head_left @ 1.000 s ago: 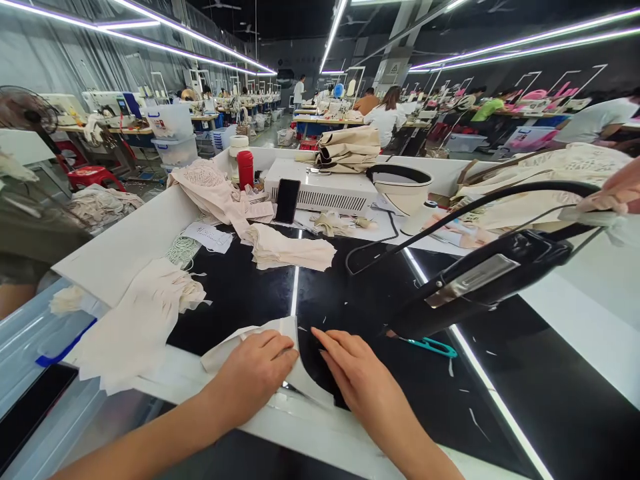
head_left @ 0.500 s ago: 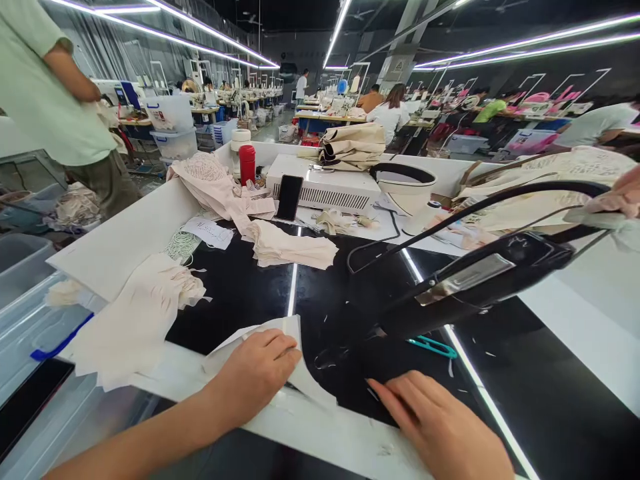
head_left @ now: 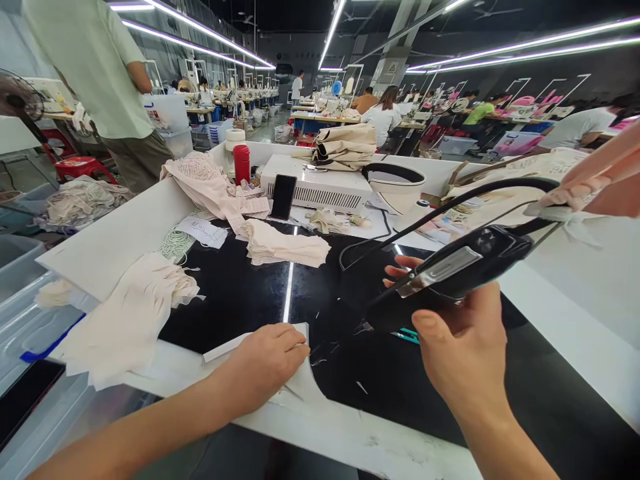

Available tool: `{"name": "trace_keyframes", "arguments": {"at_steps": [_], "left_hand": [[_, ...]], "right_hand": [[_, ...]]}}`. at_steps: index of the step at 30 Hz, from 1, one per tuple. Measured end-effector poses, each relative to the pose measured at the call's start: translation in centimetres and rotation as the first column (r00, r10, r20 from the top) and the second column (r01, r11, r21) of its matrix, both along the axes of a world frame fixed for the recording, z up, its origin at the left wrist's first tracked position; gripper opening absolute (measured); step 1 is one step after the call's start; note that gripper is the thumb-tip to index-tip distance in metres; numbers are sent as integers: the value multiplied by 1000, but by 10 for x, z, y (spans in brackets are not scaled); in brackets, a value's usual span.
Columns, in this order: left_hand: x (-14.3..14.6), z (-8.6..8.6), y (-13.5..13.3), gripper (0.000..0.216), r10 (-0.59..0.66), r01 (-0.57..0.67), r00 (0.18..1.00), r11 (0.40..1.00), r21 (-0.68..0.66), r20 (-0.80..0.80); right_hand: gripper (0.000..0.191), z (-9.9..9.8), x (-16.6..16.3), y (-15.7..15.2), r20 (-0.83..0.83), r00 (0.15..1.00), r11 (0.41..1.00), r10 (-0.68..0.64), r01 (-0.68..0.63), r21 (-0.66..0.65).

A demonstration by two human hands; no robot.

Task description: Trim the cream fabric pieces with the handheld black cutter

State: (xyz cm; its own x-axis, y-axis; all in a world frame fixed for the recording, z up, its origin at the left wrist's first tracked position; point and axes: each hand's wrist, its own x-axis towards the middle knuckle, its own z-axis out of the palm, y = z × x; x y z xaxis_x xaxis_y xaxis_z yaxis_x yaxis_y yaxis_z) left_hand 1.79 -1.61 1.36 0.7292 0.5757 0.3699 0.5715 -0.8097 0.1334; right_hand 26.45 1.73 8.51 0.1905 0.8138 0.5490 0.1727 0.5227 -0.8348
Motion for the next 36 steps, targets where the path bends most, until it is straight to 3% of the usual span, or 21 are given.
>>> {"name": "trace_keyframes", "arguments": {"at_steps": [3,5,11,16,36], "left_hand": [[3,-1,6,17,-10,11,998,1000,13,-70],[5,-5,9,14,-26,29,995,999,32,-93],[9,-17,10,14,-16,22,999,989,146,-44],[10,-17,6,17,2,-17,998,977,214,67],[7,-20,8,20,24,-35,997,986,160,74]], "right_hand": [[40,5,-20,10,-95,994,996,-61,66,53],[35,3,-29,14,-104,993,995,-56,64,75],[43,-13,-53,25,-186,975,983,121,-92,156],[40,-24,-69,35,-268,950,975,157,-106,197],[47,-27,-81,32,-303,925,967,230,-184,173]]}}
